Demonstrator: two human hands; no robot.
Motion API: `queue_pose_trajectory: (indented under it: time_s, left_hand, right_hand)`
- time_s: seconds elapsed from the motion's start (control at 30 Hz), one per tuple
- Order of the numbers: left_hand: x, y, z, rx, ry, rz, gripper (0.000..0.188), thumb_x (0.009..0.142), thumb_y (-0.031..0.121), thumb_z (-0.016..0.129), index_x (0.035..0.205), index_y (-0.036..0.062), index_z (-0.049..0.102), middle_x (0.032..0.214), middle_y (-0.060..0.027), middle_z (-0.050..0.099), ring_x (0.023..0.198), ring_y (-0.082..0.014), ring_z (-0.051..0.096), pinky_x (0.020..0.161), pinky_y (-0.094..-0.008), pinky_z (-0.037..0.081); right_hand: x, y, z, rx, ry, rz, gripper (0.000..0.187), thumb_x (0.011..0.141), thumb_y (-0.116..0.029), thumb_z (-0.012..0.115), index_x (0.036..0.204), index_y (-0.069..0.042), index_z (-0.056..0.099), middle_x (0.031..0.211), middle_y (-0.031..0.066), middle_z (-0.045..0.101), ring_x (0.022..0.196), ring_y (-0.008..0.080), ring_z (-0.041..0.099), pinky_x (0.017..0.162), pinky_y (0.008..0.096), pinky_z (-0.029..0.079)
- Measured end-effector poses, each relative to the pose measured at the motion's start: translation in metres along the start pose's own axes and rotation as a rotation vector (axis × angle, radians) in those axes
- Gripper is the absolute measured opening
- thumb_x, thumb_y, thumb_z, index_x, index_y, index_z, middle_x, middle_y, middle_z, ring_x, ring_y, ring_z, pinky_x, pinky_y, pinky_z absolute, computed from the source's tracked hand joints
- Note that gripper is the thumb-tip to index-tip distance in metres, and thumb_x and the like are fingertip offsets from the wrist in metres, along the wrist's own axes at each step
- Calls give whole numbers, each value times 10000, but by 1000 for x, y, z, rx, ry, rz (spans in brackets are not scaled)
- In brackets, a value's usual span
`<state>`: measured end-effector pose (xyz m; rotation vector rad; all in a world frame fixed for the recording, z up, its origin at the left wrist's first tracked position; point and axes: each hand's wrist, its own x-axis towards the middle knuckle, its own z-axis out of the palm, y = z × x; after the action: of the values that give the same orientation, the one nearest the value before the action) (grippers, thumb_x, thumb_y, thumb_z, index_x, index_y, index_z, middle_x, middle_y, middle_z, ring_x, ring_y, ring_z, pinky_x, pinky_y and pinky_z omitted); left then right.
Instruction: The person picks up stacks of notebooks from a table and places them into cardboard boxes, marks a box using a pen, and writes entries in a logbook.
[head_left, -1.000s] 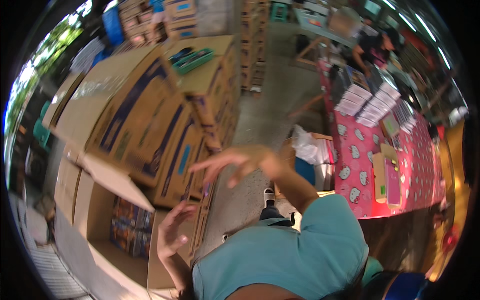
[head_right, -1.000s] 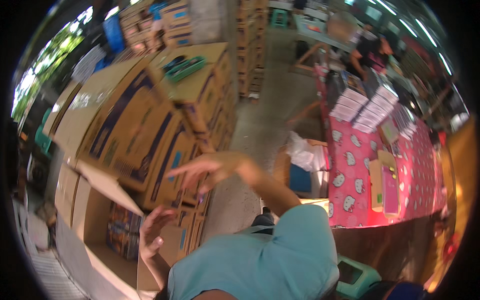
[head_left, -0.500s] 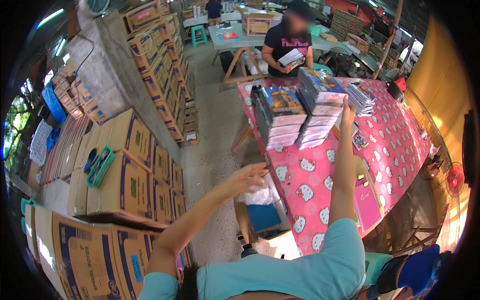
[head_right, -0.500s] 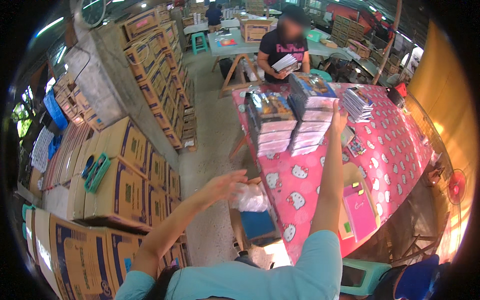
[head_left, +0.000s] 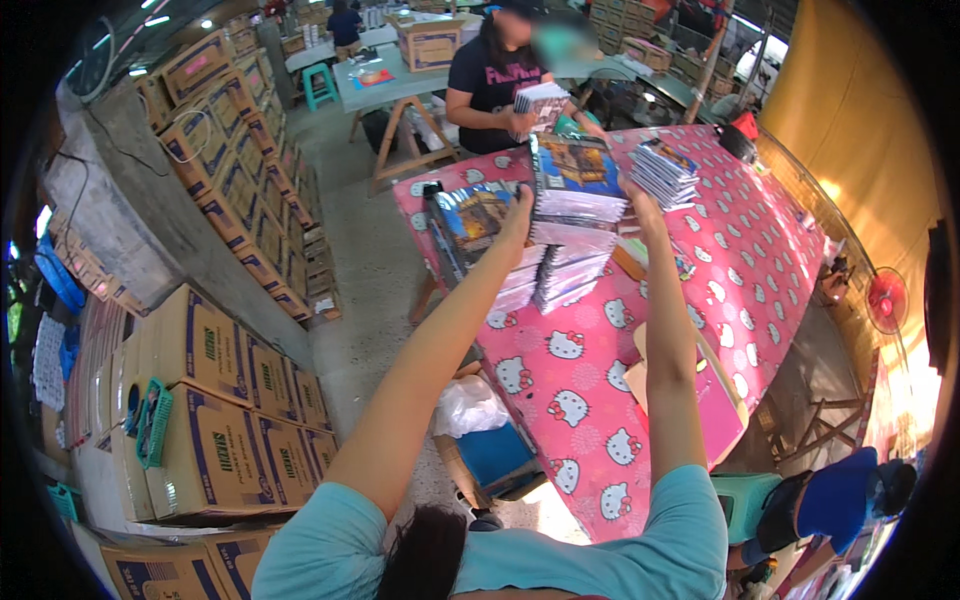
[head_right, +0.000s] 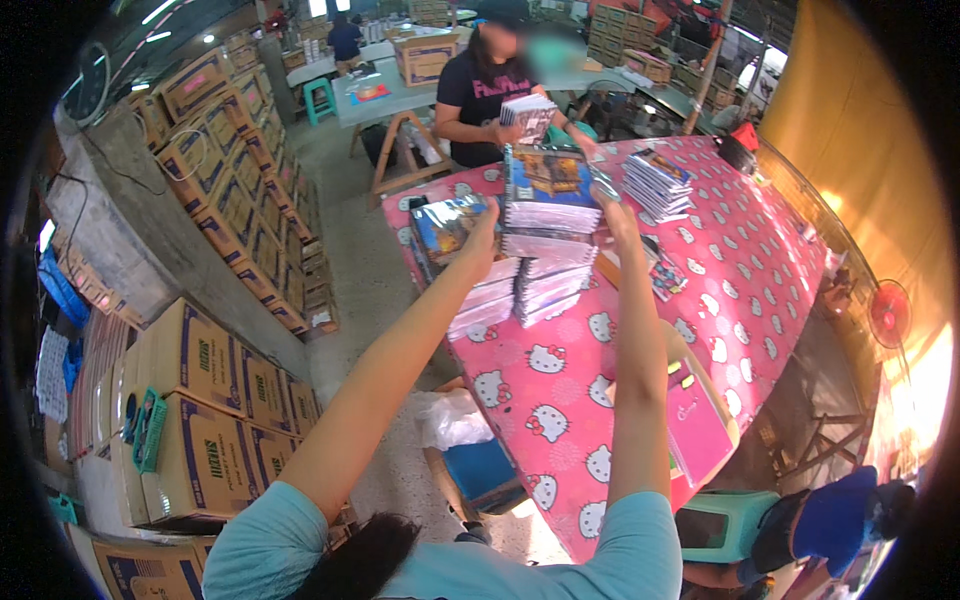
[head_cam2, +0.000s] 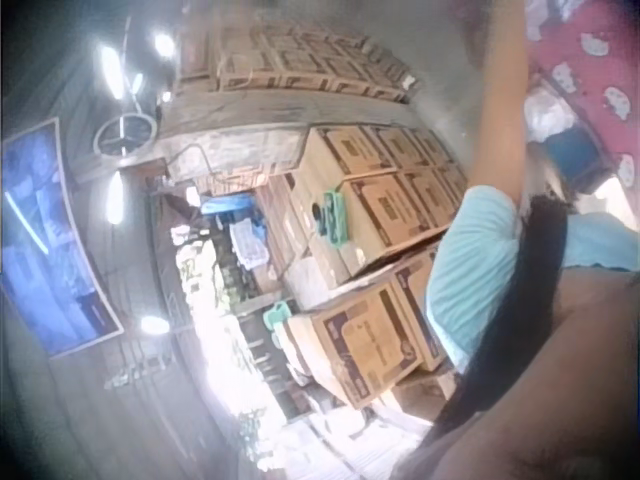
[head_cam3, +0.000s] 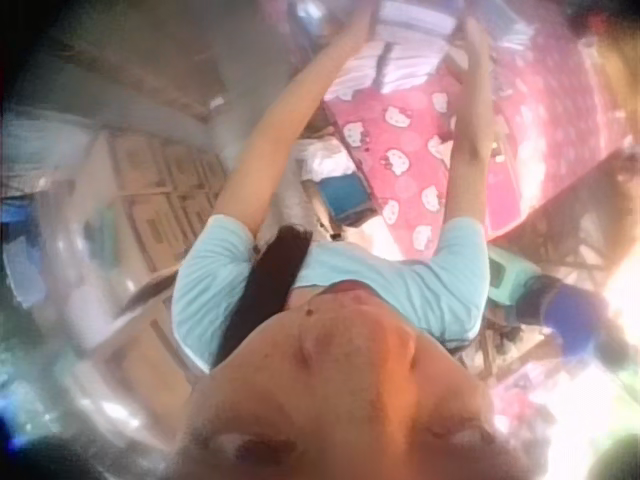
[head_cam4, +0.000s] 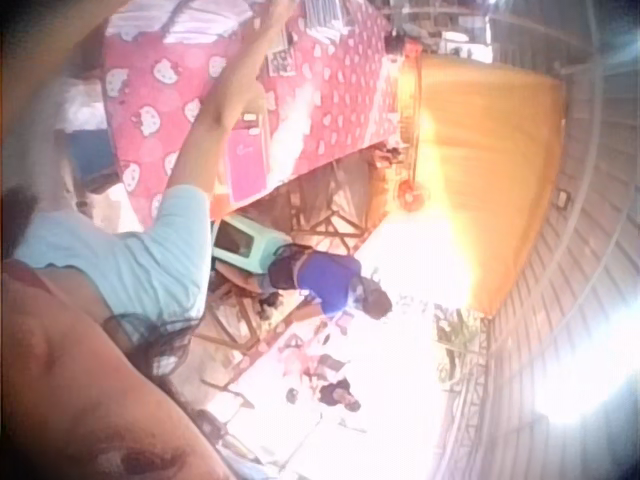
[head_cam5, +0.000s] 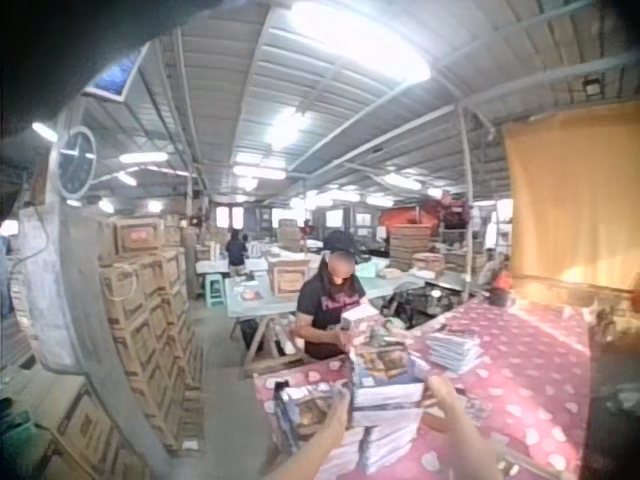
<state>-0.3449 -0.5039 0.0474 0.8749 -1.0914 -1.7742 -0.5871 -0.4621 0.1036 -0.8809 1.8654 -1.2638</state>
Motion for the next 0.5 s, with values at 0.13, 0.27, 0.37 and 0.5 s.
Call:
queue_pose_trajectory:
  time_s: [0.13, 0.27, 0.37, 0.5]
  left_hand:
    - [26, -24, 17, 106, 73, -4, 921, 790, 750, 372, 1444, 135, 172, 1484, -82, 205, 1346, -265, 217, 1065, -441, 229]
    - [-9, -11, 73, 23, -32, 96, 796, 876, 664, 294, 1397, 62, 274, 1389, -146, 342, 1251, -296, 338, 1039, -465, 248]
    - [-40, -7, 45, 641, -3, 477, 719, 878, 600, 404, 1352, 63, 352, 1260, -166, 429, 1165, -291, 388, 1000, -464, 261]
    - [-158, 31, 64, 796, -49, 839, 790, 785, 480, 638, 1399, 107, 309, 1255, -239, 316, 1121, -346, 344, 1007, -378, 247]
  right_hand:
    - [4, -8, 13, 192, -155, 82, 614, 698, -521, 684, 1059, -37, 569, 950, 117, 610, 813, 259, 592, 607, 427, 500]
    - [16, 24, -25, 356, -211, -16, 575, 733, -518, 661, 1094, -81, 565, 979, 80, 615, 820, 245, 590, 636, 420, 505]
    - [-35, 49, -18, 668, -393, -50, 490, 810, -439, 607, 1153, -93, 551, 1048, 94, 620, 930, 239, 607, 701, 427, 522]
    - [-132, 116, -8, 1338, -494, -343, 458, 886, -286, 483, 1276, -48, 439, 1182, 168, 549, 1022, 295, 570, 863, 519, 482]
